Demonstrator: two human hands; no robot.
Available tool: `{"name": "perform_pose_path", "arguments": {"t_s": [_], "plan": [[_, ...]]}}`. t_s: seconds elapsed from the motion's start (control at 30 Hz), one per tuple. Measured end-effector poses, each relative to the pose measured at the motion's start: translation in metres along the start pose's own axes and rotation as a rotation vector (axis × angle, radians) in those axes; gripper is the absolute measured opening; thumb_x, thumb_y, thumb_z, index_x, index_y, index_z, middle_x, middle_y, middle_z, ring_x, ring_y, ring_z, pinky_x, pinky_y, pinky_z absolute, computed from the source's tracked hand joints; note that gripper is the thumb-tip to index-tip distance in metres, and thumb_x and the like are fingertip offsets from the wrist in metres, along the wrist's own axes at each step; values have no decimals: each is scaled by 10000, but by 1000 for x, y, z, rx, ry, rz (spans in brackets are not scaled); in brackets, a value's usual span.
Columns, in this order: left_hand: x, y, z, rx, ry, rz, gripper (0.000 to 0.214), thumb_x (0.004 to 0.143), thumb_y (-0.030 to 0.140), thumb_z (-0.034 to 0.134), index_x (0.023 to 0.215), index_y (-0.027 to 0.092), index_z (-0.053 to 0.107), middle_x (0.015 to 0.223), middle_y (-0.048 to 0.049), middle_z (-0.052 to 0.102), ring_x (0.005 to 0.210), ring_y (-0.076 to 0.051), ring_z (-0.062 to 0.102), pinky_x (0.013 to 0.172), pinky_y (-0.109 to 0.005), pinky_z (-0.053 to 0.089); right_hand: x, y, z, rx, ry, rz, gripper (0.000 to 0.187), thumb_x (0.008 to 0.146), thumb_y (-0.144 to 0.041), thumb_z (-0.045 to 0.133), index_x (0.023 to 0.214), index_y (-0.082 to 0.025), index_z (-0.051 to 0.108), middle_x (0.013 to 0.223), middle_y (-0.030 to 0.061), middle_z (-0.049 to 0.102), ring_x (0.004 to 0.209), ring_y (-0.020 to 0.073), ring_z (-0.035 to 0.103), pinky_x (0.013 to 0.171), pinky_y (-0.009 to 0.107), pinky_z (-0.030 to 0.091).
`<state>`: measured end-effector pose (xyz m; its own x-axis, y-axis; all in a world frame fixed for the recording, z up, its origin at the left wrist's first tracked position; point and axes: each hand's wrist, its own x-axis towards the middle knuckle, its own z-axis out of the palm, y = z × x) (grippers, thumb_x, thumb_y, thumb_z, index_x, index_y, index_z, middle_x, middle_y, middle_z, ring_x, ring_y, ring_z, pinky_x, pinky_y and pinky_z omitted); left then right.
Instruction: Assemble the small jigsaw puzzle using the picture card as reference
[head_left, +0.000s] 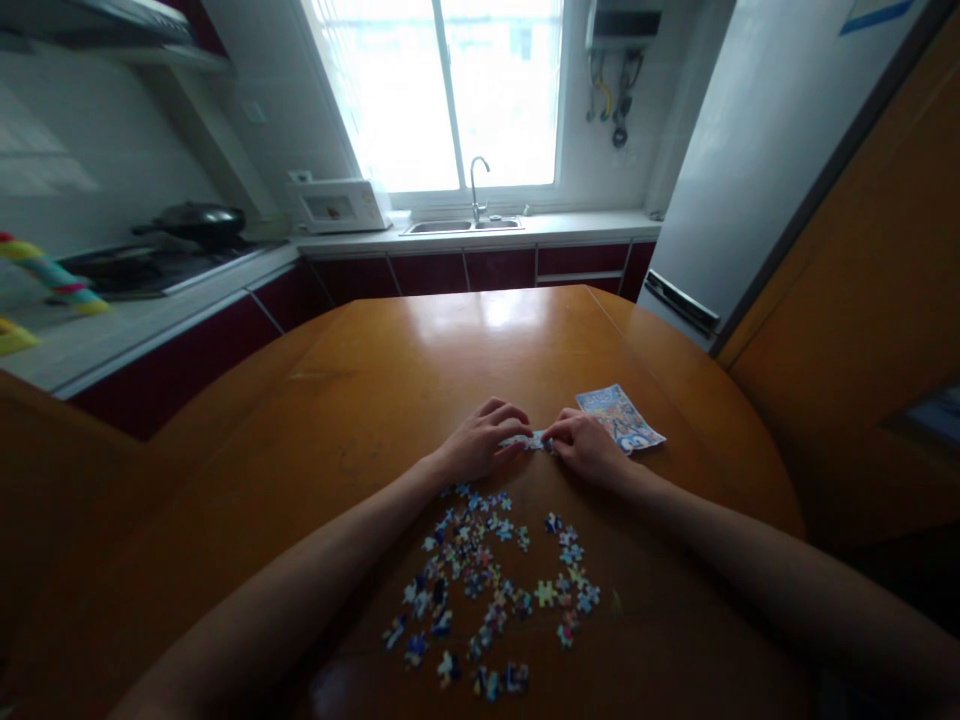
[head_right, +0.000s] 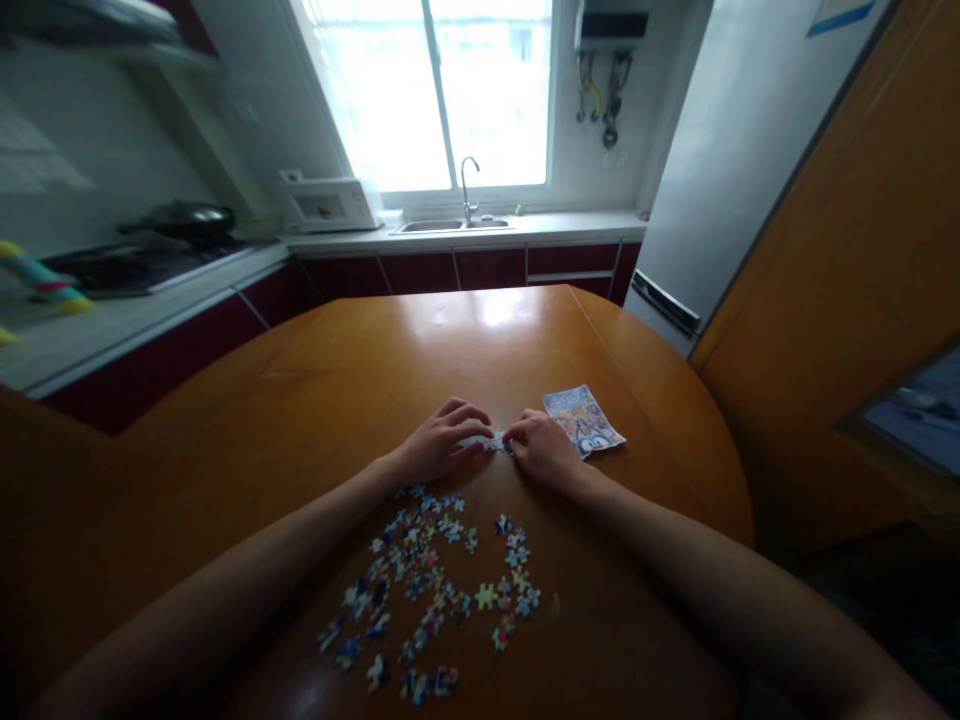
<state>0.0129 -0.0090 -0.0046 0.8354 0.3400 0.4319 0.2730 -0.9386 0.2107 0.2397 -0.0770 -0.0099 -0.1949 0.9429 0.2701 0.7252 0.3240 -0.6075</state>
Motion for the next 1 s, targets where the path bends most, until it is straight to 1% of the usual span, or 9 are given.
{"name": "perform_pose_path", "arguments": {"t_s": [0.13,0.27,0.43,0.57,0.7,0.77,0.87,0.93,1.0], "plan": [[1,-1,-1,-16,33,-18,140,966,245,552,960,233,692,1123,-52,653,1073,-218,503,957,-388,465,0,0,0,12,-9,8,223,825,-92,610,850,-204,802,836,46,639,736,153,581,701,262,442],[0,-4,0,-56,34,-17,222,931,100,496,987,221,673,1117,-54,658,1061,-214,504,939,-380,475,0,0,0,18,-5,18,230,824,-91,604,853,-203,802,837,45,638,737,152,586,700,260,444],[-3,-7,1,-17,1,-3,274,859,52,562,927,263,724,1170,-28,642,1095,-232,487,967,-398,466,0,1,0,-5,-5,7,230,824,-95,605,861,-204,804,833,46,639,737,157,586,697,266,436],[-3,-8,2,2,3,-2,285,856,48,567,940,270,724,1172,-23,648,1101,-229,497,974,-401,466,0,1,0,4,-4,3,234,827,-90,601,853,-206,802,835,45,636,746,156,587,709,263,440],[-1,-6,2,-18,39,-17,244,913,116,558,1059,249,701,1128,-49,664,1067,-218,516,947,-376,481,-1,2,1,2,-7,7,227,830,-101,608,863,-213,802,840,43,635,747,155,586,724,267,443],[-1,-4,1,-9,25,1,248,923,148,575,1098,268,702,1136,-50,657,1071,-222,514,947,-378,481,-1,2,1,3,-8,5,231,831,-99,605,870,-214,802,840,43,633,744,154,584,722,267,443],[-1,-2,0,26,-18,28,256,927,153,582,1079,308,718,1182,-40,636,1104,-234,497,972,-406,470,-1,1,1,-1,-5,3,241,831,-92,597,869,-214,801,834,42,629,737,154,580,705,265,439],[-1,-1,1,29,-32,20,225,932,182,590,1088,295,708,1204,-46,625,1121,-239,488,986,-418,466,-1,0,0,-3,-6,1,247,827,-83,594,868,-211,801,830,43,626,741,156,580,703,265,439],[-1,-2,3,6,-12,-10,223,933,197,594,1131,261,674,1198,-56,626,1122,-234,488,994,-409,467,-1,0,0,5,-6,2,244,831,-84,593,874,-205,801,831,45,626,745,157,583,709,265,442]]}}
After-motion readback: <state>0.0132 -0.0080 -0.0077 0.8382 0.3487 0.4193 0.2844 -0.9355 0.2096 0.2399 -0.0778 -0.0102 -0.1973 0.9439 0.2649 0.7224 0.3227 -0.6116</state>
